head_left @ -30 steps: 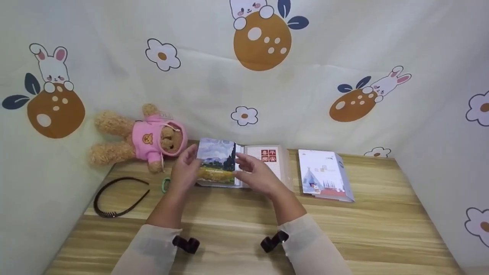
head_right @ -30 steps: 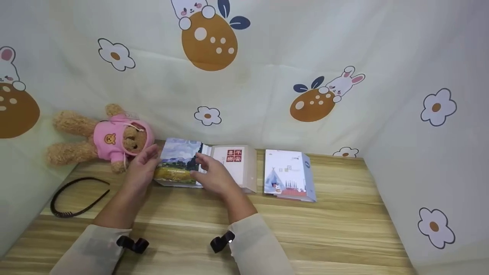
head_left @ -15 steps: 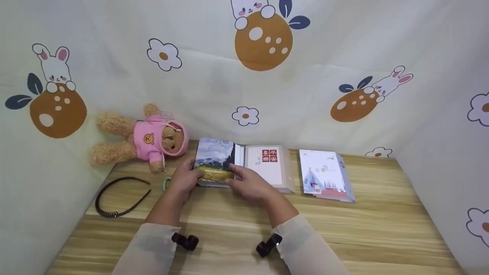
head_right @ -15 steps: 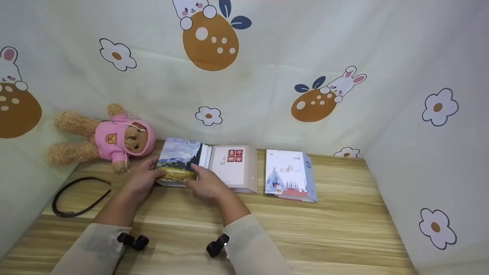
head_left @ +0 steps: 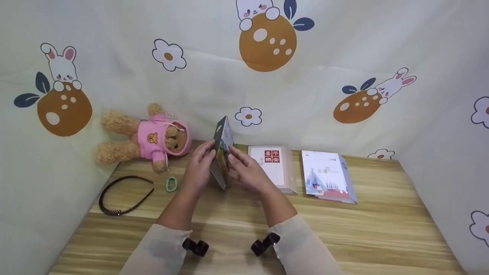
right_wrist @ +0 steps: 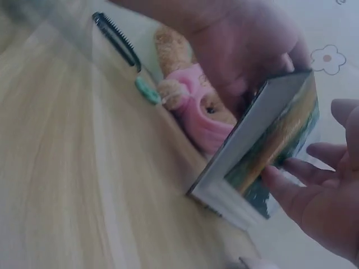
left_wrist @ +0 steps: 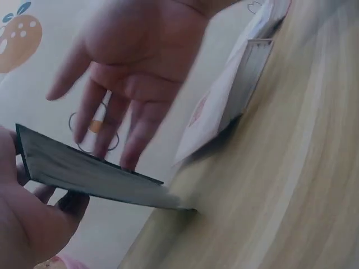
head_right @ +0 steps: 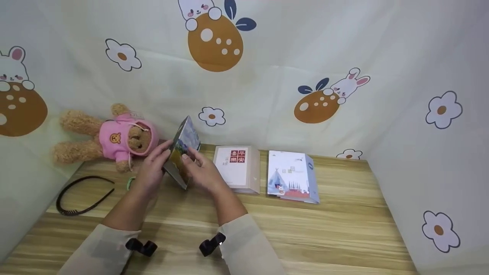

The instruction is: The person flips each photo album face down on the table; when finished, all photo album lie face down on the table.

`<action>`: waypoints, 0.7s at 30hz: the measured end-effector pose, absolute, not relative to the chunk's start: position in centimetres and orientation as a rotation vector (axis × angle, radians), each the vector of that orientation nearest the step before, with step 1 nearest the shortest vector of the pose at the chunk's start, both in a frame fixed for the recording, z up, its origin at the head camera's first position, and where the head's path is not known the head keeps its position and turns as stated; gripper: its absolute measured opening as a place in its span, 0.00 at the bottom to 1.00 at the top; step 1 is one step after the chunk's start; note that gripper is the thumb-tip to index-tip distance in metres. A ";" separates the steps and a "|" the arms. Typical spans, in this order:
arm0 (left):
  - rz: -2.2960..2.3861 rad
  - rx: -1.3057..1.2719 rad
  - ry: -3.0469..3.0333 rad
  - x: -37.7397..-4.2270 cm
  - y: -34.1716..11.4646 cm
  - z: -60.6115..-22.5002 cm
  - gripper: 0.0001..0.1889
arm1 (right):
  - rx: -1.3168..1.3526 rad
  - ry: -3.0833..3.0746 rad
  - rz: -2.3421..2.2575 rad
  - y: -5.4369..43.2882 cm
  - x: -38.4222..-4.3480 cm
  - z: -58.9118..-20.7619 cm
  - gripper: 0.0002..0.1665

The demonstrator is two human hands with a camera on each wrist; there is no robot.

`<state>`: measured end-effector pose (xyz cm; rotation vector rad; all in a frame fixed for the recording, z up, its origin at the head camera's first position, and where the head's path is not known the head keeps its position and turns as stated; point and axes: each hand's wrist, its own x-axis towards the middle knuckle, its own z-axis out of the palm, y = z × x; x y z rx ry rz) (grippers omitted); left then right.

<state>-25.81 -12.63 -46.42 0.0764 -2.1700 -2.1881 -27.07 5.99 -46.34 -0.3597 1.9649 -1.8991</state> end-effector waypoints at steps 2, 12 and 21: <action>-2.276 0.090 -2.202 -25.8 -12.3 -46.5 0.29 | -0.336 1.933 -1.932 6.0 -27.0 -46.1 0.39; -2.461 0.198 -2.257 -25.9 -11.9 -47.0 0.31 | -0.176 1.917 -1.901 6.1 -27.0 -46.5 0.41; -2.391 0.114 -2.247 -26.4 -12.7 -48.3 0.28 | -0.196 1.984 -1.954 6.8 -27.2 -46.1 0.37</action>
